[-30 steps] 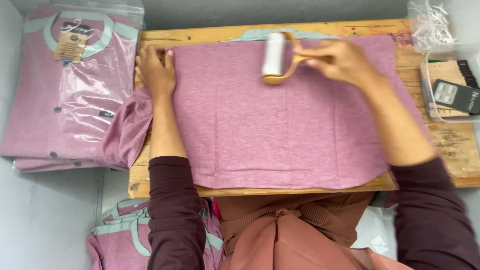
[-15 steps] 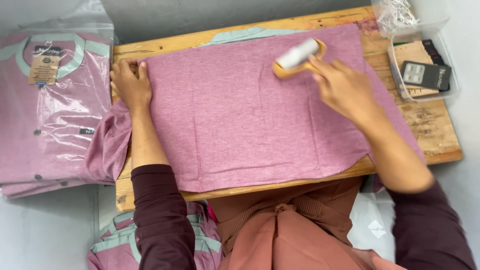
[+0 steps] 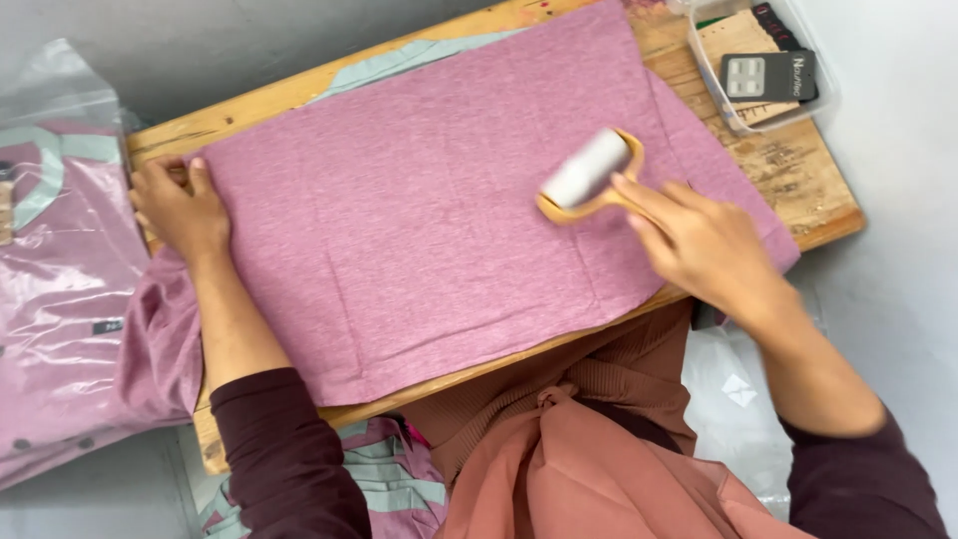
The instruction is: The person uses a lint roller to clean a pink shirt laid on a wooden table. They roll the sticky roller over the front, sleeves, and back of the shirt, then flip it to treat the other side. The shirt is handled one at a time and repositioned as needed.
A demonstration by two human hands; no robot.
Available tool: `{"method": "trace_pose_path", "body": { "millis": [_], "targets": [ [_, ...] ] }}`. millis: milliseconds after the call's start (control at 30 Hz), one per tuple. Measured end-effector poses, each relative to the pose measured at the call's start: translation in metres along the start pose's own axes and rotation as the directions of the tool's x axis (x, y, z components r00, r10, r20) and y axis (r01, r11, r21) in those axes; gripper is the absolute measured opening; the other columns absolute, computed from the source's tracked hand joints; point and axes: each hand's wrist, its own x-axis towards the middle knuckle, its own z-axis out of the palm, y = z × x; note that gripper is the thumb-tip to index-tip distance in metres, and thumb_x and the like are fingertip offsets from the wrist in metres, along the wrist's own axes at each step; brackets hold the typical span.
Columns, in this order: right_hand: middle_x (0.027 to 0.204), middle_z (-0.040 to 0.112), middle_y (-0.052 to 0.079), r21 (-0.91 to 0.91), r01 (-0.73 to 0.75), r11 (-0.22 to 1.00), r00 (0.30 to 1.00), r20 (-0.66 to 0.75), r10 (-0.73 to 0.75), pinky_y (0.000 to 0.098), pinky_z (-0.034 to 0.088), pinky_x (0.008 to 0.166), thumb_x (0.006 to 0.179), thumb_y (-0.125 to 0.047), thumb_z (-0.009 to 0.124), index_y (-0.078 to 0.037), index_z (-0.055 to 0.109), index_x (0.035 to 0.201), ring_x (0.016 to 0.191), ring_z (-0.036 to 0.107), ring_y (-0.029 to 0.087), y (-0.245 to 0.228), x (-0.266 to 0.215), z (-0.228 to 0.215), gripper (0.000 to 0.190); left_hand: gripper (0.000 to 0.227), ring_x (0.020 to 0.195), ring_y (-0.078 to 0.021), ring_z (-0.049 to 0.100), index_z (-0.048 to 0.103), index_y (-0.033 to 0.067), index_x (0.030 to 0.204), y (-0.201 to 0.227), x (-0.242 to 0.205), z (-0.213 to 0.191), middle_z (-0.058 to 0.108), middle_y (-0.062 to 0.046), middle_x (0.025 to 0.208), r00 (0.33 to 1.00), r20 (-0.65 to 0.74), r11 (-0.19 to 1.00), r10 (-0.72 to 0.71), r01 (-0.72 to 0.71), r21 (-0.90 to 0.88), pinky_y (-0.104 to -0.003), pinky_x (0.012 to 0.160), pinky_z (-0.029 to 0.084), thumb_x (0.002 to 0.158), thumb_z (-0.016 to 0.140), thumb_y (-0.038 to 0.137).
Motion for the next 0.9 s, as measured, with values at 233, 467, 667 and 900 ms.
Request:
{"method": "trace_pose_path", "body": {
  "millis": [233,467,667,900],
  "targets": [
    [0.103,0.065,0.009,-0.215,-0.232,0.949,0.972,-0.004,0.237,0.0403,0.054,0.048,0.108,-0.026,0.051,-0.020,0.062,0.150,0.068,0.060,0.026,0.017,-0.009,-0.012,0.045,0.016,0.101,-0.0356,0.058,0.064,0.0123,0.101,0.003,-0.001,-0.002,0.063,-0.009,0.104,1.000,-0.005,1.000,0.004,-0.004,0.015,-0.057,0.085,0.039,0.102,0.075,0.024],
    [0.109,0.066,0.025,0.053,-0.095,0.994,0.948,-0.301,0.106,0.0459,0.060,0.057,0.104,-0.008,0.058,-0.005,0.064,0.138,0.067,0.068,0.034,0.053,0.139,0.062,0.034,0.017,0.098,-0.0350,0.059,0.064,0.0105,0.099,-0.004,-0.002,0.000,0.064,-0.009,0.102,0.999,-0.029,1.000,0.030,-0.030,0.004,-0.055,0.083,0.041,0.102,0.075,0.023],
    [0.114,0.068,0.028,0.026,-0.130,0.991,0.960,-0.246,0.132,0.0516,0.059,0.073,0.110,-0.014,0.054,-0.008,0.053,0.146,0.086,0.068,0.038,0.045,0.131,0.062,0.037,0.017,0.099,-0.0345,0.059,0.063,0.0119,0.097,-0.004,-0.001,0.000,0.064,-0.008,0.101,1.000,-0.022,1.000,0.010,-0.010,0.001,-0.055,0.083,0.041,0.101,0.075,0.023],
    [0.111,0.070,0.011,0.050,-0.261,0.964,0.954,-0.139,0.266,0.0393,0.050,0.058,0.111,-0.019,0.056,-0.018,0.058,0.154,0.077,0.059,0.025,0.021,-0.064,0.003,0.043,0.018,0.097,-0.0371,0.058,0.061,0.0108,0.096,-0.010,0.000,0.005,0.063,-0.010,0.101,0.997,-0.040,0.998,0.067,-0.066,0.019,-0.057,0.078,0.040,0.100,0.075,0.022]
  ]
}}
